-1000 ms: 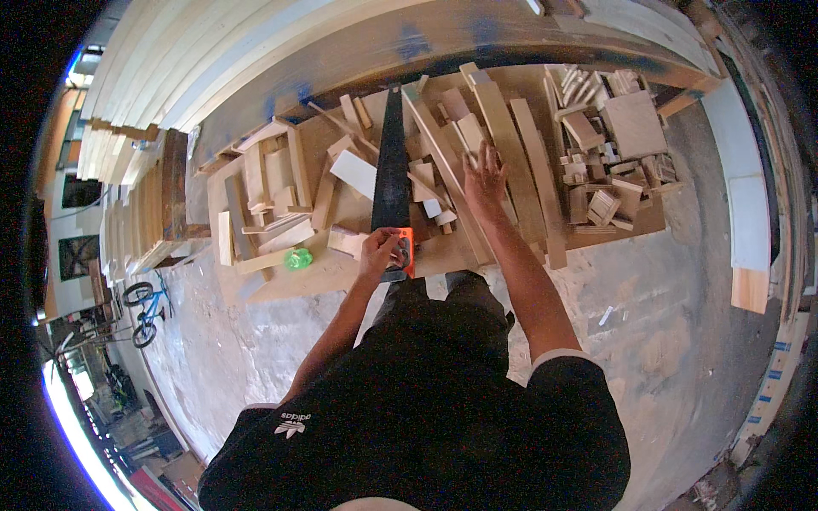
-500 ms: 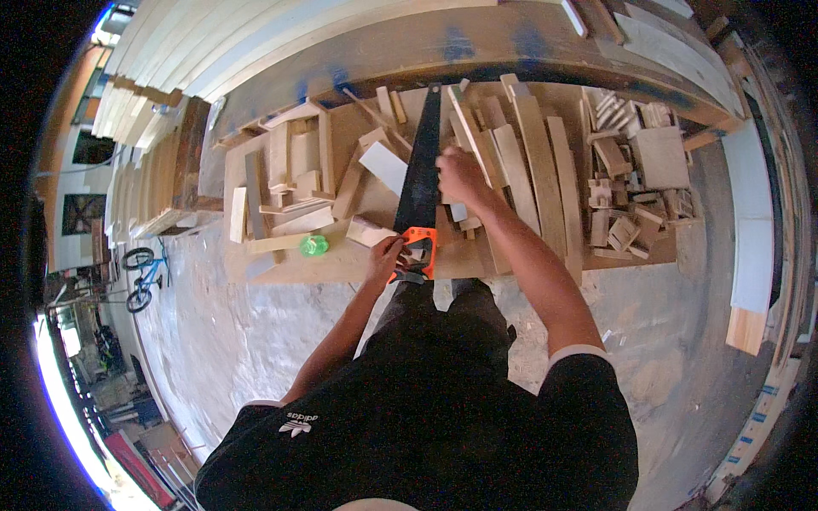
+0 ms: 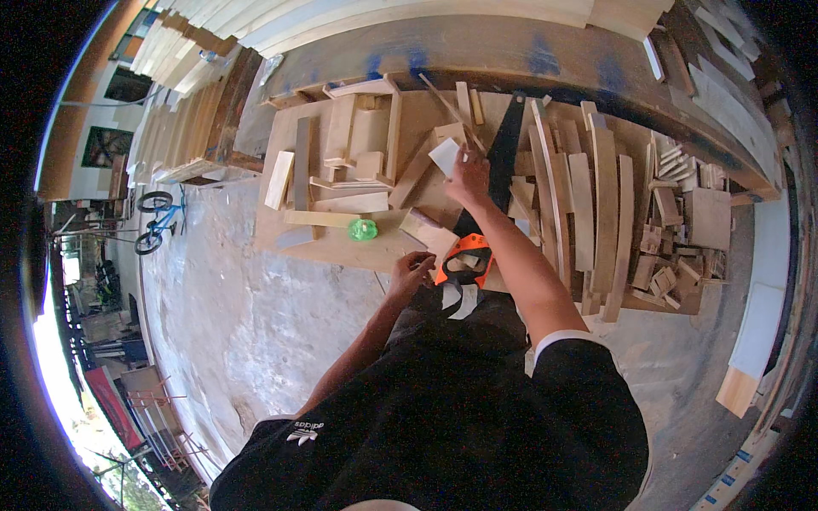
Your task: The person applies wood glue to the edge of a wooden board using a thin stick and joins it with other wooden boards to assemble a small box structure on a workbench.
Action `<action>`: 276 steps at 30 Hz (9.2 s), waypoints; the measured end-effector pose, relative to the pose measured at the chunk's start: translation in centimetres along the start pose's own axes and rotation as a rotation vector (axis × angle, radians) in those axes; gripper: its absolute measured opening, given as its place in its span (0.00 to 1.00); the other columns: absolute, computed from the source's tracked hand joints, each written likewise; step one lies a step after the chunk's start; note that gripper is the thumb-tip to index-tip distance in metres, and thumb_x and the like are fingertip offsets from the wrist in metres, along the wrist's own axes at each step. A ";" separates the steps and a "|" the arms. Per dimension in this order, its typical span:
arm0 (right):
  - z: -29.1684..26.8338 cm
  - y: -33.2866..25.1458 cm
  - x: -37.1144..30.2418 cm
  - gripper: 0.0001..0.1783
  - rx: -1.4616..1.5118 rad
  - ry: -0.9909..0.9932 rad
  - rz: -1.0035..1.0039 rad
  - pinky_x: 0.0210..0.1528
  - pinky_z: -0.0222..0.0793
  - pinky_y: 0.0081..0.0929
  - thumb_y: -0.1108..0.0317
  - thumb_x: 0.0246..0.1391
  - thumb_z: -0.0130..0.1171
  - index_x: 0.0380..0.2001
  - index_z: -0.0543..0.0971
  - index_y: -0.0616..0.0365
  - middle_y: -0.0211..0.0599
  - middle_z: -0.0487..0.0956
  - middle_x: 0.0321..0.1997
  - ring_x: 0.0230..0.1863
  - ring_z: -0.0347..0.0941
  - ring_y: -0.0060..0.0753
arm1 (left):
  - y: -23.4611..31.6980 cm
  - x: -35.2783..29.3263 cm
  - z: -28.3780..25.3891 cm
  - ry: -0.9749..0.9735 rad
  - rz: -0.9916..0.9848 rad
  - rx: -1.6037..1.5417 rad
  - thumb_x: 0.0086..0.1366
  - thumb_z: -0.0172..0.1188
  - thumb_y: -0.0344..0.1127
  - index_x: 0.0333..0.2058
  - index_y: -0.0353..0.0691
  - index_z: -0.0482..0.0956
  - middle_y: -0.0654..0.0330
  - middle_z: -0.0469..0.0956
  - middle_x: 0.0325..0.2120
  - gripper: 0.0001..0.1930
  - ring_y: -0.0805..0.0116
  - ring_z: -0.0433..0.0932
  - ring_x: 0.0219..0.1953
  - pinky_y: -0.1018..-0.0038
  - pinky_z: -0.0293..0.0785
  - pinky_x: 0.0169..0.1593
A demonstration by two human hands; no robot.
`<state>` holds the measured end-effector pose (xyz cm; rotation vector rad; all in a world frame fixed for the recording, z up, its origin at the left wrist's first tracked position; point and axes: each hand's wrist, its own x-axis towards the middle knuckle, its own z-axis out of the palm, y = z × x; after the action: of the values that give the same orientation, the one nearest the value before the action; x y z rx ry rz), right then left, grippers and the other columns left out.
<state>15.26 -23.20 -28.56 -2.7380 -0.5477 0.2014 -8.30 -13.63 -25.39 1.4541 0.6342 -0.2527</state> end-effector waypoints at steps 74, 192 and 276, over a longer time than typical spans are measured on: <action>0.9 -19.8 -6.7 0.08 0.608 0.245 0.109 0.39 0.72 0.27 0.76 0.52 0.56 0.36 0.79 0.58 0.39 0.77 0.37 0.38 0.76 0.35 | 4.4 14.2 -28.9 -0.140 0.495 1.057 0.53 0.59 0.28 0.36 0.43 0.70 0.55 0.79 0.27 0.11 0.50 0.78 0.36 0.56 0.69 0.41; 8.4 -33.9 8.9 0.13 0.319 0.065 0.093 0.30 0.72 0.46 0.65 0.47 0.60 0.17 0.79 0.64 0.53 0.77 0.22 0.26 0.76 0.55 | 12.5 31.9 -30.8 0.001 0.307 0.136 0.69 0.51 0.38 0.51 0.30 0.74 0.69 0.73 0.28 0.19 0.81 0.67 0.30 0.80 0.66 0.34; 12.9 -23.3 3.2 0.19 1.559 -0.253 0.959 0.28 0.82 0.41 0.64 0.52 0.59 0.41 0.68 0.65 0.47 0.74 0.29 0.28 0.78 0.42 | 18.4 42.8 -33.0 -0.087 -0.022 -0.172 0.54 0.20 0.81 0.42 0.35 0.75 0.62 0.62 0.12 0.52 0.72 0.57 0.08 0.64 0.76 0.17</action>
<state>7.46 2.15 -32.51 -1.1989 0.6947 0.7760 28.03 29.74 -32.83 1.2651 0.5873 -0.2700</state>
